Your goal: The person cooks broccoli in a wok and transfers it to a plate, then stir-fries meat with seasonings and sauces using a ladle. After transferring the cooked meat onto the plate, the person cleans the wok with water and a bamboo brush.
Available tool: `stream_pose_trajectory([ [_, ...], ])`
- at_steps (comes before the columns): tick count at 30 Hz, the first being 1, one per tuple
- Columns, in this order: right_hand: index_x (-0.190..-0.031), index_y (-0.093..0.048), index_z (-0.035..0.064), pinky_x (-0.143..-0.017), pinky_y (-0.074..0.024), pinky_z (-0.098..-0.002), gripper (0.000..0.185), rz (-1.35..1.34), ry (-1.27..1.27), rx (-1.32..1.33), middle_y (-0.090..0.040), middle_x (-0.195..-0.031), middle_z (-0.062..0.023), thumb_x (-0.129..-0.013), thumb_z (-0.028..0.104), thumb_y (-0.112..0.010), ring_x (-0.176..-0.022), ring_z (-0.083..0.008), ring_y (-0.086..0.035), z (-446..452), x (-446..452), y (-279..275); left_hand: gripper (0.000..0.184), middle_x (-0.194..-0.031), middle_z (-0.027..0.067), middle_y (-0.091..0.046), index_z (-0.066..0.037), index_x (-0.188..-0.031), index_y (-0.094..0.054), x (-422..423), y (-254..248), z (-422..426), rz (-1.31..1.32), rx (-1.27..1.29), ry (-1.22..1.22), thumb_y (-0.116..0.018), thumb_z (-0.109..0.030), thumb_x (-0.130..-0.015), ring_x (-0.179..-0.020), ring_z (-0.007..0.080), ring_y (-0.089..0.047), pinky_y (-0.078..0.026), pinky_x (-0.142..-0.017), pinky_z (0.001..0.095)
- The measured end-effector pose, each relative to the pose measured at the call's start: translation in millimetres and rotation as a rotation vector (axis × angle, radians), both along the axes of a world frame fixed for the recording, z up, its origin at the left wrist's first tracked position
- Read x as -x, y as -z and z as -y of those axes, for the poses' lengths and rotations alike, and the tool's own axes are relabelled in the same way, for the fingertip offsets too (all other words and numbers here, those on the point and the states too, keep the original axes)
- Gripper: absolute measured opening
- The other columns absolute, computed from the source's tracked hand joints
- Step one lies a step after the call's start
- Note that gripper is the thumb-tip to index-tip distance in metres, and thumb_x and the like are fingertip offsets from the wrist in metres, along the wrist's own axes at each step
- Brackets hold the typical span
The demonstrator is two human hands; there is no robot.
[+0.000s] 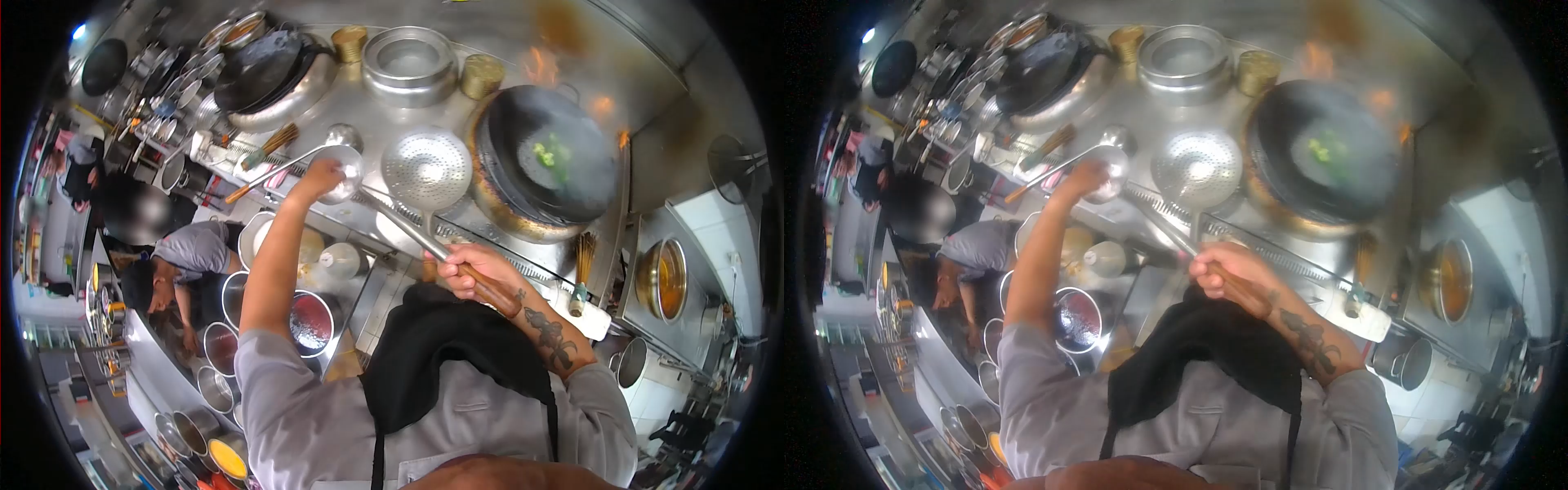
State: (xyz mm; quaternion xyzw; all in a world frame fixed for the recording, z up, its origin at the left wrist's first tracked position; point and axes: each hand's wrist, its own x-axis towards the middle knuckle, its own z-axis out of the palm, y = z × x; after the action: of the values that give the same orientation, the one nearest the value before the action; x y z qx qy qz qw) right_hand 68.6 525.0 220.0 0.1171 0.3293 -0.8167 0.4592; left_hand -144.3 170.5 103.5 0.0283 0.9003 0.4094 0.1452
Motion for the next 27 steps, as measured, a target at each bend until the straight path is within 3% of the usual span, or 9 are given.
stream_pose_trajectory([
  [3,-0.127,-0.046,-0.0027,-0.042,-0.0355,-0.0206,0.035,0.112,0.165,0.214,-0.048,-0.078,-0.0017,-0.095,0.011,-0.041,-0.05,-0.0065,-0.044,-51,-12,2,0.045,-0.097,0.0155,-0.067,0.006,-0.118,-0.059,-7,-59,-57,-0.29,-0.158,-0.049,-0.067,-0.016,-0.078,-0.086,0.0195,-0.064,-0.05,-0.076,0.0298],
  [6,-0.13,-0.044,-0.0012,-0.043,-0.0363,-0.0218,0.037,-0.01,0.322,0.075,-0.048,-0.079,-0.0016,-0.094,0.011,-0.042,-0.05,-0.0068,-0.044,-108,-33,-1,0.043,-0.107,0.0126,-0.067,0.002,-0.121,-0.059,-13,-62,-110,-0.391,-0.202,-0.032,-0.064,-0.02,-0.084,-0.095,0.0222,-0.065,-0.05,-0.086,0.0337],
  [8,-0.129,-0.045,0.0004,-0.042,-0.0365,-0.0226,0.037,-0.108,0.407,-0.081,-0.048,-0.078,-0.0014,-0.093,0.01,-0.045,-0.049,-0.0069,-0.045,-144,-48,-3,0.047,-0.097,0.0135,-0.067,0.005,-0.122,-0.057,-33,-42,-150,-0.406,-0.097,0.035,-0.066,-0.013,-0.08,-0.084,0.0182,-0.063,-0.05,-0.073,0.0306],
  [12,-0.115,-0.051,0.007,-0.041,-0.0371,-0.0238,0.027,-0.245,0.52,-0.462,-0.052,-0.071,-0.0004,-0.088,0.005,-0.051,-0.046,-0.008,-0.048,-210,-61,3,0.063,-0.101,0.0226,-0.066,0.007,-0.128,-0.051,-83,36,-226,0.093,0.136,0.217,-0.069,-0.025,-0.077,-0.092,0.0289,-0.067,-0.052,-0.079,0.0363],
  [13,-0.112,-0.052,0.0071,-0.04,-0.0376,-0.0237,0.024,-0.264,0.547,-0.53,-0.052,-0.07,-0.0003,-0.088,0.005,-0.051,-0.046,-0.0081,-0.049,-225,-63,9,0.068,-0.107,0.0283,-0.064,0.008,-0.128,-0.05,-93,104,-229,-0.355,0.302,0.36,-0.07,-0.03,-0.075,-0.098,0.0379,-0.065,-0.051,-0.086,0.0425],
  [17,-0.097,-0.053,0.0064,-0.04,-0.0404,-0.0242,0.013,-0.329,0.616,-0.748,-0.052,-0.066,0.0002,-0.085,0.004,-0.05,-0.046,-0.0089,-0.05,-276,-62,48,0.082,-0.121,0.0247,-0.06,0.002,-0.13,-0.047,-147,100,-277,0.106,0.508,0.384,-0.077,-0.04,-0.067,-0.117,0.0412,-0.055,-0.042,-0.101,0.0485],
  [20,-0.097,-0.055,0.0052,-0.04,-0.041,-0.0256,0.015,-0.401,0.607,-0.885,-0.052,-0.066,-0.0002,-0.083,0.005,-0.051,-0.045,-0.0097,-0.05,-294,-62,65,0.085,-0.12,0.025,-0.06,0.003,-0.129,-0.046,-180,46,-301,0.151,0.611,0.366,-0.078,-0.04,-0.063,-0.117,0.0407,-0.055,-0.042,-0.1,0.0486],
  [23,-0.106,-0.056,0.0032,-0.043,-0.0438,-0.0285,0.024,-0.5,0.564,-1.059,-0.053,-0.065,-0.0018,-0.083,0.006,-0.05,-0.046,-0.012,-0.052,-300,-65,72,0.079,-0.121,0.0236,-0.06,0.001,-0.128,-0.047,-174,115,-292,0.038,0.603,0.308,-0.076,-0.039,-0.066,-0.118,0.0402,-0.055,-0.043,-0.1,0.0483],
  [27,-0.12,-0.055,0.0018,-0.048,-0.0487,-0.0327,0.036,-0.575,0.524,-1.22,-0.055,-0.066,-0.005,-0.085,0.01,-0.05,-0.05,-0.0157,-0.056,-303,-67,57,0.07,-0.123,0.021,-0.059,0.002,-0.13,-0.046,-177,70,-288,0.066,0.348,0.236,-0.07,-0.033,-0.075,-0.115,0.0349,-0.058,-0.044,-0.099,0.0431],
])
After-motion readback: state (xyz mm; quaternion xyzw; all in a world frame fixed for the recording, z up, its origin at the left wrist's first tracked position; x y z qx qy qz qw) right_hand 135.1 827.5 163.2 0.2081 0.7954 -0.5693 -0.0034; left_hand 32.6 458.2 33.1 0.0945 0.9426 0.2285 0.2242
